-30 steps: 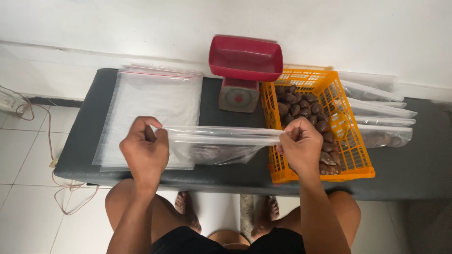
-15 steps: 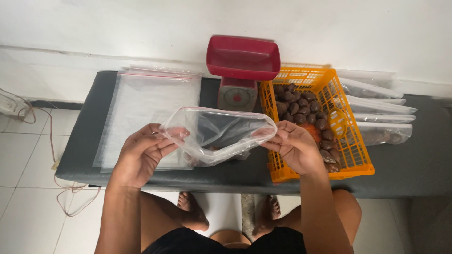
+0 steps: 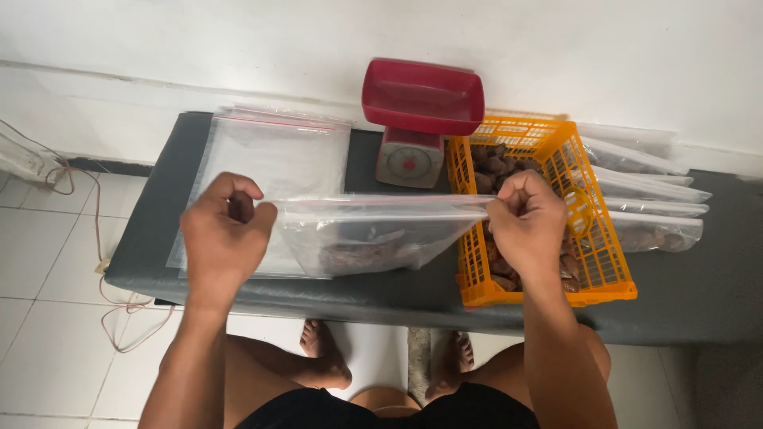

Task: Picking salak fruits from a basket, weighing them on a scale, and packing them into plastic bags.

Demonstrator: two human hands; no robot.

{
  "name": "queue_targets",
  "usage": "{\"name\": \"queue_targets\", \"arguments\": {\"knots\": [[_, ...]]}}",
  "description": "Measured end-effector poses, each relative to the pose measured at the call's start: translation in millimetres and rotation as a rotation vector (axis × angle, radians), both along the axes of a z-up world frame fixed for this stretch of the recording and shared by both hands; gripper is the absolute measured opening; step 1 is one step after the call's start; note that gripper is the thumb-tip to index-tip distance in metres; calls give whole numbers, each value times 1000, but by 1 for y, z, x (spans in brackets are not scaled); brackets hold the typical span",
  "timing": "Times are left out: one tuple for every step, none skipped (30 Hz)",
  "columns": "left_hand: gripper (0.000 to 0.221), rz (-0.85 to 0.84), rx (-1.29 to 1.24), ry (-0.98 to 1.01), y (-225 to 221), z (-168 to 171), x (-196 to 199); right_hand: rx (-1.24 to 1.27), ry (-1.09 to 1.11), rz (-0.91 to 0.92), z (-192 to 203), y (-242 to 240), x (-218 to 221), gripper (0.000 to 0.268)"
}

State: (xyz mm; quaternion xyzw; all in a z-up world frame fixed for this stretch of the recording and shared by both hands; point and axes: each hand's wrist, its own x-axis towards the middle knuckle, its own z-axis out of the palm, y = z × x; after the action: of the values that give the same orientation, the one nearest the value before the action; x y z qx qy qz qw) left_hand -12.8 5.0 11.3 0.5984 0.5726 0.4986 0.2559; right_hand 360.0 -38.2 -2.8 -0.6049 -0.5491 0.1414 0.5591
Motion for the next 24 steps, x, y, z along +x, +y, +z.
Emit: {"name": "queue_targets", "arguments": {"knots": [[16, -1, 1, 0, 2, 5, 0, 1, 0, -1, 11, -2, -7, 17], [19, 21, 73, 56, 4, 10, -1, -9, -36, -21, 23, -5, -14, 19], [22, 46, 139, 110, 5, 15, -1, -24, -73, -38, 34, -8, -21, 25], [22, 48, 135, 110, 3, 22, 0, -27, -74, -35, 39, -7, -24, 25], [15, 19, -37, 86, 4, 30, 2, -115, 57, 10, 43, -5, -26, 18], [12, -10, -209, 63, 4, 37, 4, -202, 188, 57, 47, -3, -28, 14], [12, -11, -205, 63, 5, 41, 4, -198, 188, 56, 40, 1, -21, 14], [15, -148, -296, -218, 6, 45, 3, -232, 392, 178, 33, 6, -14, 16], [26, -285, -385, -501, 5, 46, 3, -270, 594, 302, 24, 9, -6, 20], [26, -285, -385, -503, 4, 42, 0, -271, 592, 302, 19, 10, -2, 20], [22, -395, -428, -639, 4, 38, -3, -286, 703, 439, 14, 10, 2, 23], [19, -505, -471, -775, 4, 34, -6, -301, 814, 577, 8, 10, 6, 26], [19, -504, -471, -778, 5, 30, -6, -302, 812, 577, 3, 9, 8, 26], [21, -533, -492, -809, 6, 27, -6, -283, 877, 657, -2, 8, 10, 31], [23, -559, -514, -840, 6, 23, -7, -266, 943, 739, -7, 8, 11, 37], [23, -557, -514, -842, 8, 22, -8, -269, 942, 741, -9, 8, 12, 37], [24, -569, -519, -853, 8, 20, -9, -254, 954, 786, -12, 8, 13, 38], [26, -581, -523, -864, 9, 17, -10, -238, 965, 832, -15, 8, 14, 39], [26, -579, -522, -865, 13, 13, -12, -239, 966, 834, -20, 9, 17, 39], [28, -565, -516, -836, 18, 10, -15, -239, 984, 801, -24, 11, 20, 32], [31, -553, -512, -806, 21, 6, -17, -238, 1004, 765, -29, 10, 23, 26], [31, -552, -514, -805, 19, 16, -13, -239, 1005, 764, -26, 11, 23, 26], [28, -534, -496, -756, 17, 26, -8, -229, 985, 709, -23, 13, 22, 19], [25, -517, -479, -706, 14, 37, -4, -219, 965, 654, -20, 14, 22, 14]]}}
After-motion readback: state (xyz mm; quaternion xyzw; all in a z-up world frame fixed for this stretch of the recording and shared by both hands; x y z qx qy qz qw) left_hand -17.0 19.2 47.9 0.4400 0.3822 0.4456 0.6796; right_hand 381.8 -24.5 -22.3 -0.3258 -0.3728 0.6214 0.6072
